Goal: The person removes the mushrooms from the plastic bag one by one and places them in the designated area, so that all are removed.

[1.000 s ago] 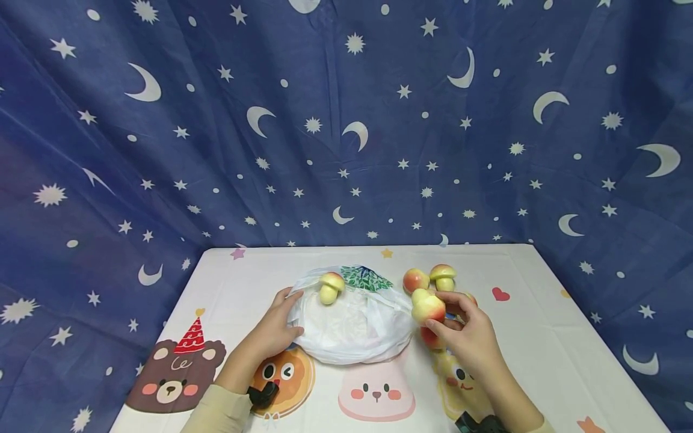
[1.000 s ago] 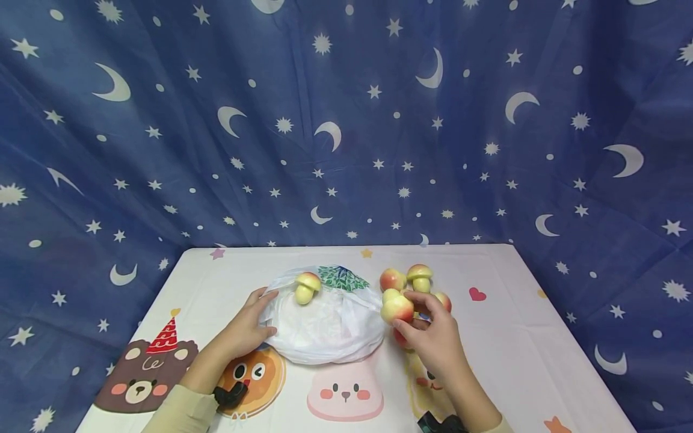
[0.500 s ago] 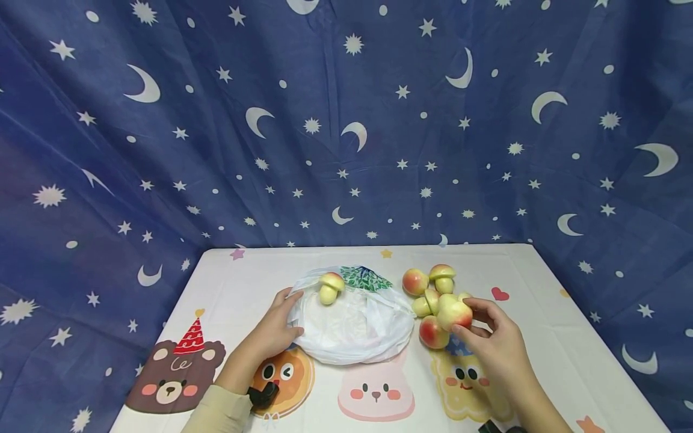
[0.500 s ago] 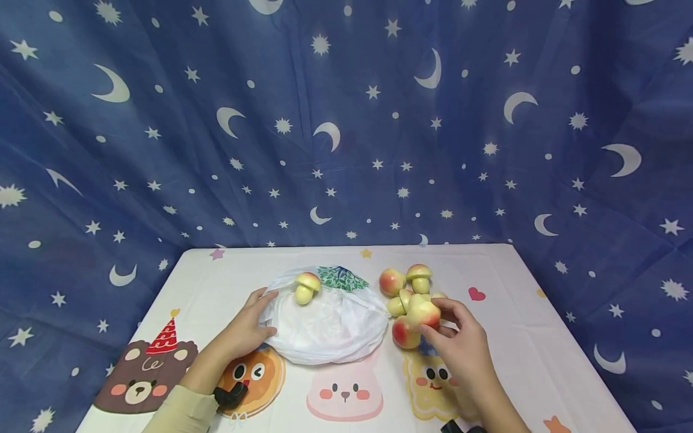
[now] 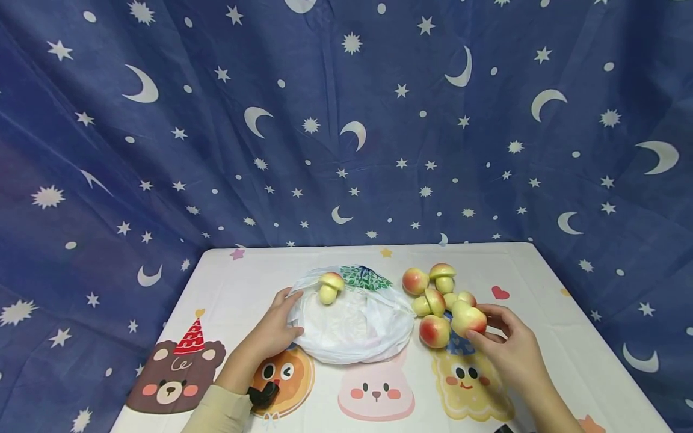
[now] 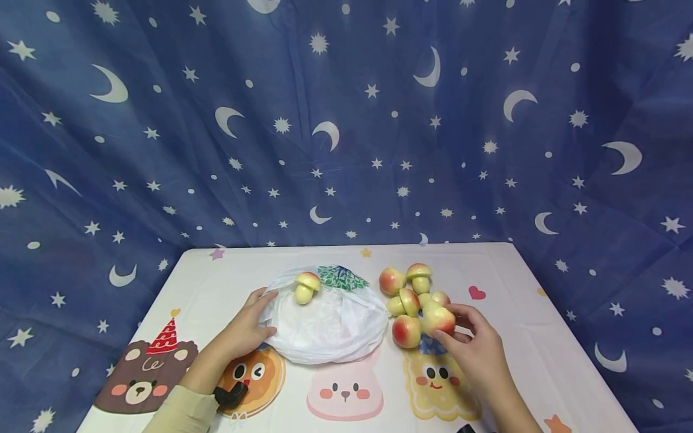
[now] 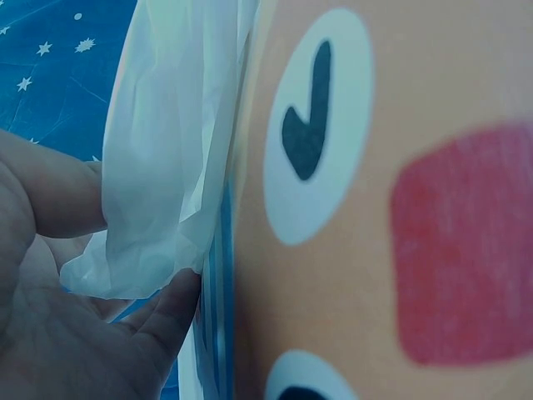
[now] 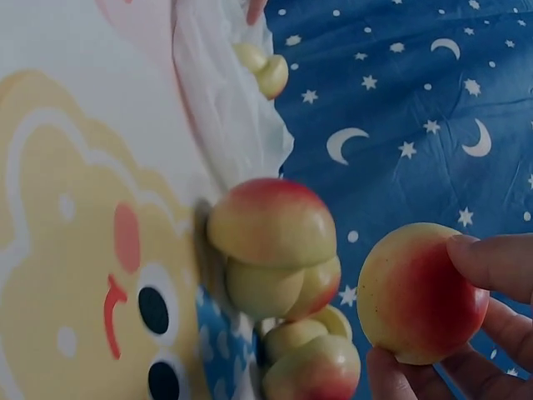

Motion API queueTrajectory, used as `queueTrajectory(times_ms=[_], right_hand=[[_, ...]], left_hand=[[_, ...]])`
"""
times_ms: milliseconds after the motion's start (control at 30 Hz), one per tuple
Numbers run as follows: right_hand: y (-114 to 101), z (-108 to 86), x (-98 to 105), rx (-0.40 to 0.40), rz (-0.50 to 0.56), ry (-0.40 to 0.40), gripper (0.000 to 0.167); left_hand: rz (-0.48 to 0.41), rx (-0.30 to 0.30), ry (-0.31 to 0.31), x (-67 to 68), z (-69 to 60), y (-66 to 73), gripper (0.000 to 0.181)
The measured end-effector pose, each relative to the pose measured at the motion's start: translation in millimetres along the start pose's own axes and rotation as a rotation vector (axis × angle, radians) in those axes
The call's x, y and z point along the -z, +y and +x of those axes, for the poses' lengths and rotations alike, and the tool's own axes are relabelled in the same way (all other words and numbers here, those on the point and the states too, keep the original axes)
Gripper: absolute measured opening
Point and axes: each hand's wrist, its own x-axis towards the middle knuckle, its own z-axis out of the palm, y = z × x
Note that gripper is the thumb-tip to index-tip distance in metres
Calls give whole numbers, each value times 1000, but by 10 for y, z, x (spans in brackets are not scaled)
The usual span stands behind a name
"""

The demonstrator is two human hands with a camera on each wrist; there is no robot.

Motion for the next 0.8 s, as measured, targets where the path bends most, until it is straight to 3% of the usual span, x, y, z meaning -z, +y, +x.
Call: queueTrajectory(times_ms=[267, 800], right_hand=[[158, 18, 37, 26, -24, -2, 56], [362, 87, 11, -55, -94, -77, 56]], left_hand=[[0, 6, -2, -5, 3, -3, 82], [4, -6, 4, -12, 22, -26, 81]])
